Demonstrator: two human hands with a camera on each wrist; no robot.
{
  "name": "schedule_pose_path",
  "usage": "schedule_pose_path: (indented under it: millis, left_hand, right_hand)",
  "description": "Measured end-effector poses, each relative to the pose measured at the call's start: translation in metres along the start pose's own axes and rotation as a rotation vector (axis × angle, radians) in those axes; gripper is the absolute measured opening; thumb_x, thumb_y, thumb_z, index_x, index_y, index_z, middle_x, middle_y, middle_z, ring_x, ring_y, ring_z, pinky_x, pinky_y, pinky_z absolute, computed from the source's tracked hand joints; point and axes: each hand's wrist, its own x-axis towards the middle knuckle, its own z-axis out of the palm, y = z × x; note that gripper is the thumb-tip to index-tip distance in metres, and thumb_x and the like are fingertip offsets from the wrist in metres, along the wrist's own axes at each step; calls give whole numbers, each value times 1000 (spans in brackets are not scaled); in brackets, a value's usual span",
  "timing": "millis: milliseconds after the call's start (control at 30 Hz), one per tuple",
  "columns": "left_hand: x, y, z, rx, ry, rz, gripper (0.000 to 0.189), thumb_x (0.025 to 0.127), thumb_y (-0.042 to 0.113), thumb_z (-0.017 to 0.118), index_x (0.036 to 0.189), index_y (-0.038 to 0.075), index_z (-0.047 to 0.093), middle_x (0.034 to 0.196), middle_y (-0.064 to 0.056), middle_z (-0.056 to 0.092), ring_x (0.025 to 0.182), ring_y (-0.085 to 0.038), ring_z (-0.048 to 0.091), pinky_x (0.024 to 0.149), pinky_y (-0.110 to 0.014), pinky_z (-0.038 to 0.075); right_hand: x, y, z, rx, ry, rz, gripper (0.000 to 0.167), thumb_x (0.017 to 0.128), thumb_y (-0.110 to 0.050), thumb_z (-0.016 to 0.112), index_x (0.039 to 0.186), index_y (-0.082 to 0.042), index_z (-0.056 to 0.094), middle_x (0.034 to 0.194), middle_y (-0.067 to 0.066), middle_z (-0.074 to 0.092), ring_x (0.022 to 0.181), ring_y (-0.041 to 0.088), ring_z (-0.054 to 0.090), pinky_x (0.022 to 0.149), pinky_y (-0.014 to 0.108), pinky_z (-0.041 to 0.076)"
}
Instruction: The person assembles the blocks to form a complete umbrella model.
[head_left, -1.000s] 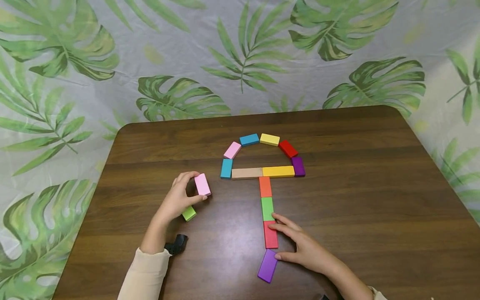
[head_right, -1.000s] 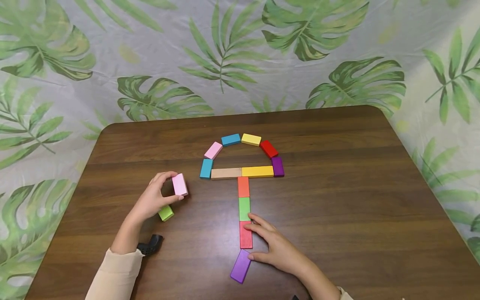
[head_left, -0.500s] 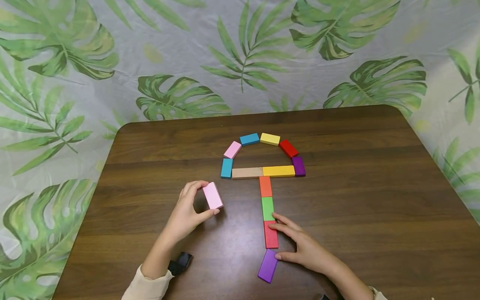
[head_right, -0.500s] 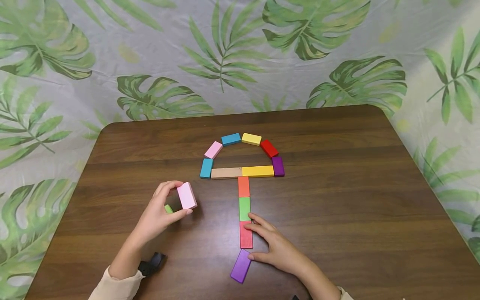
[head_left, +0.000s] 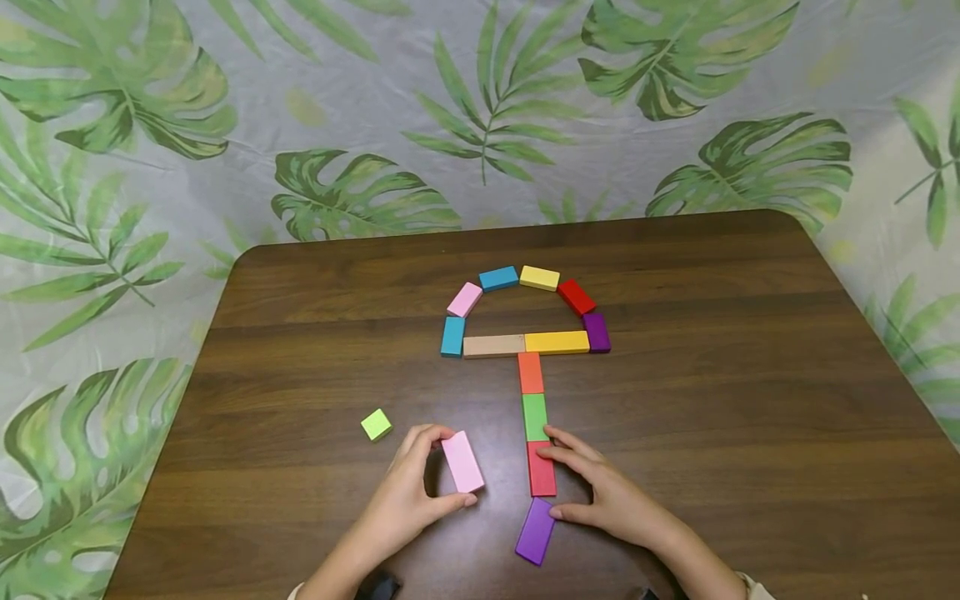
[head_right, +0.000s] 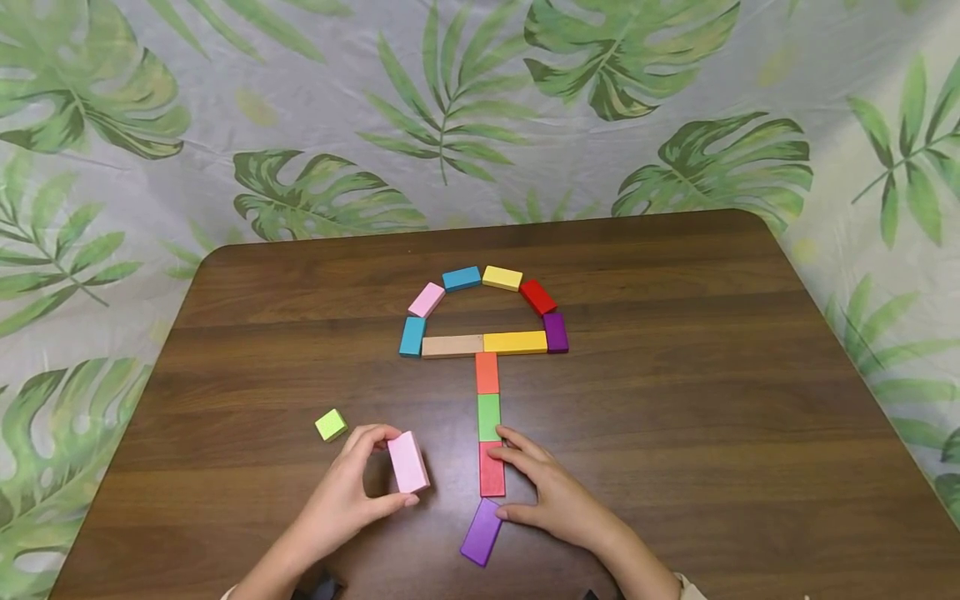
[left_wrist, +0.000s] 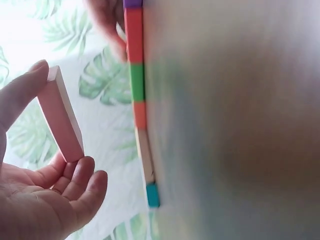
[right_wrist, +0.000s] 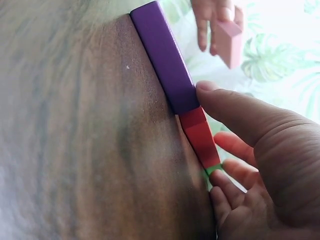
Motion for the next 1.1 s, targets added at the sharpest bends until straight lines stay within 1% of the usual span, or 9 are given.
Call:
schedule_pose_path:
  millis: [133,300,400,467,567,800,933,1000,1100]
  left_hand:
    - [-11,2,10,22,-46,10,71,58,27,84,116,9,47,110,6,43,100,-16,45,84,-33,39]
    - [-19,5,20,62,-111,23,69,60,30,83,114,8,45,110,5,42,100,-15,44,85,-34,39]
    - [-23,7,26,84,-154,34,68,60,29,83,112,7,45,110,3,43,99,-16,44,85,-35,39]
    - [-24,7,30,100,-162,50,69,58,28,83,111,6,45,109,3,43,99,-16,44,86,-35,39]
    - [-26,4,35,139,-145,78,70,56,27,84,110,5,45,107,2,43,98,-16,44,86,-35,38]
    - [-30,-4,49,238,-81,164,74,50,34,85,107,5,46,102,1,44,95,-15,44,83,-38,36]
    - [-30,-6,55,309,-36,221,76,47,38,85,105,5,47,99,1,45,94,-15,44,83,-36,34]
    - [-31,-6,56,335,-19,237,77,46,39,85,104,5,47,98,1,45,93,-16,44,83,-35,33]
    - [-31,-5,57,353,-12,241,77,46,40,84,104,5,47,99,0,45,93,-16,43,83,-35,33]
  right_hand:
    - [0,-1,0,-1,2,-5,62,75,-37,71,130,-24,47,143,-3,27,129,19,27,96,45,30]
    - [0,-1,1,-2,8,-1,62,74,-35,72,129,-23,47,143,-2,28,128,21,28,97,39,30]
    - [0,-2,0,6,15,-1,63,72,-33,74,129,-21,48,143,-1,29,128,23,29,96,41,30]
    - [0,-3,0,9,17,-1,64,72,-32,75,128,-20,49,143,0,29,128,24,29,96,43,30]
    - [0,-2,1,-1,16,-5,63,72,-33,74,128,-21,49,142,0,29,128,24,29,95,44,31]
    - [0,-1,0,-5,24,-34,59,76,-36,70,129,-23,48,142,-1,29,127,22,30,98,35,29]
    - [0,-2,0,0,29,-46,59,76,-36,70,129,-22,48,142,-1,29,127,22,30,98,32,28]
    - [0,-2,0,0,28,-45,59,76,-36,70,129,-22,48,142,-1,29,127,22,30,98,32,28]
    - [-1,-2,0,-1,27,-43,59,76,-36,70,129,-22,48,142,-1,29,127,22,30,98,31,28]
